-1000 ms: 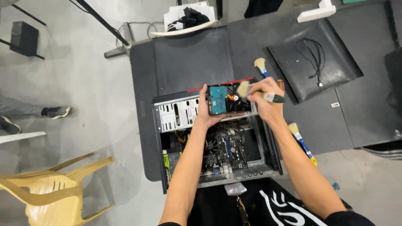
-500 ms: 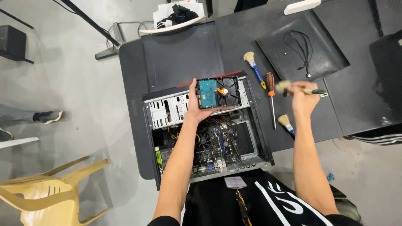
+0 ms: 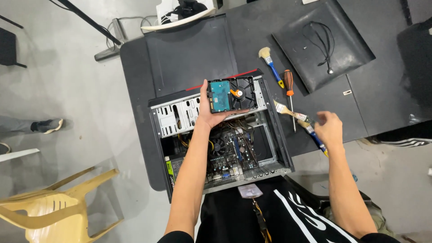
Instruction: The person removes a hard drive from a desktop computer case using a screwdriver, then cleans the drive with a brush. The person places the drive back into the case and continues brushing the interior of the case.
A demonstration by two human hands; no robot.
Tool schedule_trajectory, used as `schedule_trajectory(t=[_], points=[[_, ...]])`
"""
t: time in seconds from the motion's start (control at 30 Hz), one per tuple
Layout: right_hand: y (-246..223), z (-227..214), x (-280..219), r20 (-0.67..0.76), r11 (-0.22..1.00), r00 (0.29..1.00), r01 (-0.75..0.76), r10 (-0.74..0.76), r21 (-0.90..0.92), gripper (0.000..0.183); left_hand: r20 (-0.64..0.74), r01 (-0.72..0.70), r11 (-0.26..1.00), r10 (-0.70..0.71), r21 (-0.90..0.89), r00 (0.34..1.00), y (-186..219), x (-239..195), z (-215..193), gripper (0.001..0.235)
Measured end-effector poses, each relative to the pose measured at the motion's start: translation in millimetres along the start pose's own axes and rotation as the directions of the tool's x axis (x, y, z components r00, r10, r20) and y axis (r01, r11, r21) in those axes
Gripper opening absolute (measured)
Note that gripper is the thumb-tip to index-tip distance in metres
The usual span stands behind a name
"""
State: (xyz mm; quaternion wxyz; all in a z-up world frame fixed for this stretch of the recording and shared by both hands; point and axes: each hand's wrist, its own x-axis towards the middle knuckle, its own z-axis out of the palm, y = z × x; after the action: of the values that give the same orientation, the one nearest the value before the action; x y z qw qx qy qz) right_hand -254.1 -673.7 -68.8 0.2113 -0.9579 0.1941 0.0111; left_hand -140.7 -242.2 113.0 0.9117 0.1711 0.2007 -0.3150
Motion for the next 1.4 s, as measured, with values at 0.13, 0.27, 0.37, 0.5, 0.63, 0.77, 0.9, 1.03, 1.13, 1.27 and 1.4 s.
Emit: schedule_trajectory(t=[0.13, 0.27, 0.37, 0.5, 0.63, 0.77, 0.9, 1.03, 1.13, 1.27, 1.4], points=[[15, 14, -24, 0.152, 0.984, 0.979, -0.116, 0.136, -0.135, 0.055, -0.001, -0.007, 1.0, 0.007, -0.003, 1.0, -1, 2, -5, 0.096], [41, 33, -26, 0.188, 0.956, 0.943, -0.247, 0.275, -0.159, 0.047, 0.013, 0.04, 0.998, -0.04, -0.054, 0.999, 1, 4, -5, 0.098], [38, 10, -21, 0.187, 0.93, 0.919, -0.31, 0.347, -0.197, 0.043, 0.017, 0.019, 0.999, -0.018, -0.038, 1.0, 0, 0, -2, 0.098], [13, -49, -23, 0.26, 0.902, 0.87, -0.366, 0.42, -0.231, 0.061, 0.006, 0.021, 0.998, -0.021, -0.055, 1.0, 1, 0, 2, 0.099], [-119, -163, -52, 0.399, 0.886, 0.8, -0.456, 0.449, -0.084, 0.042, -0.153, 0.041, 0.997, -0.05, -0.063, 0.987, 4, -21, 35, 0.095], [-116, -147, -37, 0.407, 0.41, 0.909, -0.338, -0.093, 0.847, 0.04, -0.143, 0.024, 0.999, -0.03, -0.041, 0.989, 3, -20, 32, 0.085], [-136, -96, -14, 0.111, -0.275, 0.862, -0.276, -0.494, 0.921, 0.077, -0.005, -0.032, 0.999, 0.032, -0.018, 0.999, 2, 10, -17, 0.097], [-214, -72, -4, -0.034, -0.341, 0.837, -0.185, -0.546, 0.922, 0.079, -0.02, -0.034, 0.999, 0.034, -0.008, 0.999, -2, -1, -1, 0.097], [-264, -78, -3, 0.007, -0.044, 0.927, -0.025, -0.374, 0.999, 0.025, 0.0, -0.007, 0.999, 0.007, -0.034, 1.0, -2, 0, -2, 0.102], [-283, -40, 25, -0.35, 0.752, 0.824, 0.557, -0.446, 0.353, 0.036, 0.015, -0.054, 0.998, 0.053, 0.045, 0.998, -2, -2, -1, 0.098], [-310, -59, -20, -0.03, 0.679, 0.703, 0.696, -0.71, 0.234, 0.032, 0.004, -0.062, 0.994, 0.062, 0.087, 0.998, -2, 27, -37, 0.089]])
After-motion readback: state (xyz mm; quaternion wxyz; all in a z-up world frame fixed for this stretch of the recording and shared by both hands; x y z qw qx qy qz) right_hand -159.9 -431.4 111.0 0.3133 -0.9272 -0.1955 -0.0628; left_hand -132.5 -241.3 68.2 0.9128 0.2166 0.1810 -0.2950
